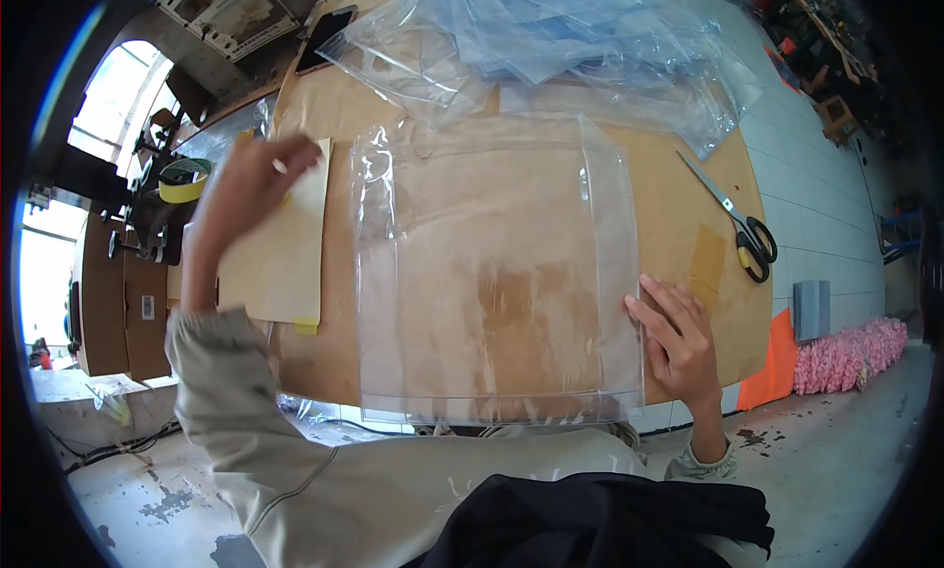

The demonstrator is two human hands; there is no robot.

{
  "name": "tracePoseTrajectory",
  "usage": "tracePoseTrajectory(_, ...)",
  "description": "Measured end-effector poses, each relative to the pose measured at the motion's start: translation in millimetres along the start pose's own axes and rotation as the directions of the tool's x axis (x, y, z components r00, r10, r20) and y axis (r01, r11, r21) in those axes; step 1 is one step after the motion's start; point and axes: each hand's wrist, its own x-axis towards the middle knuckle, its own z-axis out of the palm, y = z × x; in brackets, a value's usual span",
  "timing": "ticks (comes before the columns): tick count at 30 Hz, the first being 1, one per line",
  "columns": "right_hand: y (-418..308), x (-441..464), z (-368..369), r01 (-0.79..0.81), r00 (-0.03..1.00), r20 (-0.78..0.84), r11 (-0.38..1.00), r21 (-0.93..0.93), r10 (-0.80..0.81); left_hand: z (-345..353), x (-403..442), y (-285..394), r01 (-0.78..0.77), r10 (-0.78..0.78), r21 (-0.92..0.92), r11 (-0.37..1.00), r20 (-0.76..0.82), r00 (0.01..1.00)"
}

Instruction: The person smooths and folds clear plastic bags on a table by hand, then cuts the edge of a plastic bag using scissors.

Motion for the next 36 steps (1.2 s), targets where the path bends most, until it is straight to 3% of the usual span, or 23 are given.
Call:
tracePoseTrajectory(1, 0.7, -0.5, 0.5, -0.008, 1.000, -0.006, 1.000, 0.008, 0.008, -1.7, 26.8, -29.9, -0.111, 0.116, 0.093, 0.989, -0.045, 0.992)
tracePoseTrajectory(2, 0.9, -1.0, 1.0, -0.012, 1.000, -0.009, 1.000, 0.012, 0.012, -4.9, 55.1, -53.9, -0.080, 0.085, 0.088, 0.993, -0.055, 0.995)
tracePoseTrajectory(3, 1.5, -1.1, 1.1, -0.016, 1.000, -0.013, 1.000, 0.015, 0.016, -9.6, 80.8, -64.3, 0.071, -0.066, 0.204, 0.976, -0.032, 0.997)
tracePoseTrajectory(5, 2.4, -1.2, 2.0, -0.023, 0.999, -0.026, 1.000, 0.019, 0.024, 1.8, 130.9, -137.9, 0.076, -0.023, 0.465, 0.882, -0.118, 0.993)
tracePoseTrajectory(7, 3.2, -1.2, 1.6, -0.032, 0.999, -0.041, 0.999, 0.017, 0.032, 6.0, 169.6, -173.3, 0.169, -0.164, 0.462, 0.871, -0.052, 0.985)
tracePoseTrajectory(10, 3.9, 0.0, -0.1, -0.036, 0.999, -0.034, 0.999, 0.018, 0.037, 27.5, 199.0, -208.4, 0.327, -0.312, 0.483, 0.812, -0.113, 0.943)
tracePoseTrajectory(12, 3.8, 2.0, -1.6, -0.041, 0.998, -0.036, 0.999, 0.009, 0.042, 47.6, 210.4, -237.4, 0.335, -0.304, 0.344, 0.877, -0.141, 0.942)
tracePoseTrajectory(16, 3.4, 2.1, -0.7, -0.058, 0.998, -0.036, 0.998, 0.010, 0.059, 58.8, 222.8, -238.4, 0.407, -0.387, 0.219, 0.887, -0.128, 0.913)
tracePoseTrajectory(19, 2.7, 3.1, 0.0, -0.065, 0.997, -0.033, 0.998, 0.015, 0.066, 55.2, 227.9, -224.7, 0.448, -0.429, 0.332, 0.830, -0.131, 0.894)
tracePoseTrajectory(23, 2.9, 3.5, 0.0, -0.068, 0.997, -0.025, 0.998, 0.009, 0.068, 52.2, 213.1, -166.0, 0.663, -0.564, 0.369, 0.651, -0.350, 0.748)
tracePoseTrajectory(29, 2.9, 4.0, -0.7, -0.070, 0.997, -0.023, 0.998, 0.003, 0.070, 46.4, 218.4, -162.5, 0.632, -0.585, 0.348, 0.693, -0.242, 0.774)
tracePoseTrajectory(33, 3.5, 3.6, -0.6, -0.070, 0.997, -0.020, 0.997, 0.013, 0.070, 59.0, 216.9, -165.7, 0.703, -0.649, 0.235, 0.671, -0.273, 0.710)
tracePoseTrajectory(36, 3.6, 2.2, 2.0, -0.069, 0.997, -0.033, 0.998, 0.009, 0.070, 64.7, 218.9, -160.9, 0.717, -0.624, 0.266, 0.645, -0.359, 0.694)
